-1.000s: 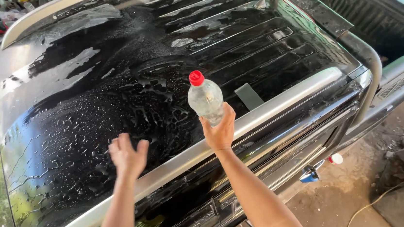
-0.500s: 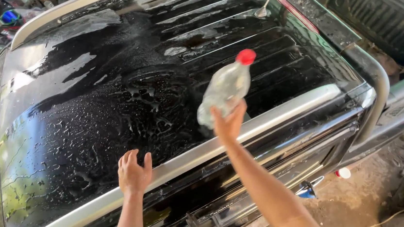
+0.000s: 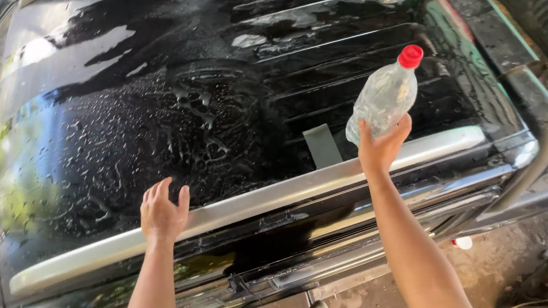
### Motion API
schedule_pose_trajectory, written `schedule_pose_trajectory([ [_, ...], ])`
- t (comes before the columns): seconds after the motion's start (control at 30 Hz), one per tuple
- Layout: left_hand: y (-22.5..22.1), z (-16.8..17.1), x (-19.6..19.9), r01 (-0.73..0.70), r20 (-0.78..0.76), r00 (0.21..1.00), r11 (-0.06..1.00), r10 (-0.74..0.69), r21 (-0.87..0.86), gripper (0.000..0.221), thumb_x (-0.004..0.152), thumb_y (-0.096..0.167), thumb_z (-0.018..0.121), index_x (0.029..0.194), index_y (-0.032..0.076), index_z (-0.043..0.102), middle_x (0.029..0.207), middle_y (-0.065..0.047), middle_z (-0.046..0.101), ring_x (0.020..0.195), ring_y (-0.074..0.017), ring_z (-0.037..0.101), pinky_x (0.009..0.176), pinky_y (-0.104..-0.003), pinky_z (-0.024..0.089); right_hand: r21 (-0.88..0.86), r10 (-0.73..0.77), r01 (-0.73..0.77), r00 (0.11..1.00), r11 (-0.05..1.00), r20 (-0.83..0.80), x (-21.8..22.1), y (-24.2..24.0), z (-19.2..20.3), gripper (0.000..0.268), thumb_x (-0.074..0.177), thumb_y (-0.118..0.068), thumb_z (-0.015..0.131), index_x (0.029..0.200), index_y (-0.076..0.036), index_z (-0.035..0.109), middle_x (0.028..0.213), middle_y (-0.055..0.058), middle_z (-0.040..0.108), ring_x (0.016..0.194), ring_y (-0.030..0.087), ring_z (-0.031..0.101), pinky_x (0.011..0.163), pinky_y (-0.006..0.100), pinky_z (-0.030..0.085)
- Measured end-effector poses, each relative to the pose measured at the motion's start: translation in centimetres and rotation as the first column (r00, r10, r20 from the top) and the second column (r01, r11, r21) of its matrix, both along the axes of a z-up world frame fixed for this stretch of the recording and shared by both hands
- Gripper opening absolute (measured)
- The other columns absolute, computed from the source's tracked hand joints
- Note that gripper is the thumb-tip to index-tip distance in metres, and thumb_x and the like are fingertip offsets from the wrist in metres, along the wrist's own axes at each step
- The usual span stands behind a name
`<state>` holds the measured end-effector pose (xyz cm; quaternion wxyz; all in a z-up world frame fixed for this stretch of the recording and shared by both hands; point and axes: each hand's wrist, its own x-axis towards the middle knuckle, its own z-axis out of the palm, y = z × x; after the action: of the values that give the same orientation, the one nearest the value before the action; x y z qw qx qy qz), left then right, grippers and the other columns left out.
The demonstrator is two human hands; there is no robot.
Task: Cleaning and scrubbing the roof of a black vehicle using water and a cleaning pad.
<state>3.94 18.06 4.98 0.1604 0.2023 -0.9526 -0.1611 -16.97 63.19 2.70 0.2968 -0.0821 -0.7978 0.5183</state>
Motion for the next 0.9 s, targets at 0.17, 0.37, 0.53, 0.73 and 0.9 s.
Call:
schedule_pose_trajectory([
  [0.17,-0.4,-0.3,-0.1,0.126,-0.077,0.989,0.992,-0.124,0.019,0.039,0.094,0.037,0.07,0.122,0.01,0.072,0.13,-0.01,0.069,0.126,-0.035,0.057,0.105,-0.046,0.047,0.18,-0.02,0.015,0.999,0.984,0.025,1.9,0.4,-0.9,0.101,0.095,-0.035,0.086,0.158,0.002,0.017,0.155,0.023,0.037,0.139,0.041,0.046,0.115,0.048,0.04],
  [0.37,8.8,4.5,-9.3,0.396,-0.115,0.91,0.918,-0.397,-0.034,0.039,0.084,0.036,0.081,0.117,0.014,0.076,0.12,-0.007,0.072,0.116,-0.0298,0.065,0.101,-0.045,0.051,0.222,-0.113,0.092,0.99,0.971,0.084,1.3,0.6,-2.5,0.107,0.095,-0.044,0.086,0.162,-0.001,0.014,0.16,0.022,0.036,0.14,0.039,0.05,0.112,0.048,0.046],
  [0.53,22.0,2.0,-19.7,0.56,0.097,0.816,0.821,-0.57,0.11,0.05,0.08,0.037,0.08,0.121,0.011,0.07,0.129,-0.01,0.064,0.126,-0.0343,0.053,0.105,-0.048,0.044,0.248,-0.092,0.084,0.996,0.965,0.022,1.0,1.2,-3.8,0.109,0.097,-0.04,0.086,0.163,0.003,0.011,0.161,0.024,0.033,0.143,0.04,0.049,0.116,0.049,0.046],
  [0.73,27.0,-5.4,-25.3,0.446,0.29,0.848,0.893,-0.443,0.057,0.039,0.085,0.024,0.075,0.122,0.014,0.071,0.125,-0.008,0.067,0.126,-0.0315,0.058,0.106,-0.049,0.044,0.301,-0.011,0.015,1.0,0.953,-0.013,0.2,1.6,-4.8,0.108,0.099,-0.034,0.087,0.159,0.006,0.007,0.166,0.026,0.025,0.149,0.042,0.043,0.124,0.048,0.043],
  [0.9,25.2,-1.1,-24.0,0.36,0.395,0.836,0.924,-0.381,0.128,0.027,0.085,0.017,0.073,0.111,0.013,0.078,0.123,-0.014,0.069,0.121,-0.0367,0.061,0.099,-0.052,0.049,0.269,-0.049,0.067,0.996,0.961,-0.07,0.1,2.6,-5.3,0.109,0.1,-0.03,0.087,0.161,0.005,0.003,0.165,0.024,0.022,0.151,0.039,0.044,0.127,0.047,0.043],
])
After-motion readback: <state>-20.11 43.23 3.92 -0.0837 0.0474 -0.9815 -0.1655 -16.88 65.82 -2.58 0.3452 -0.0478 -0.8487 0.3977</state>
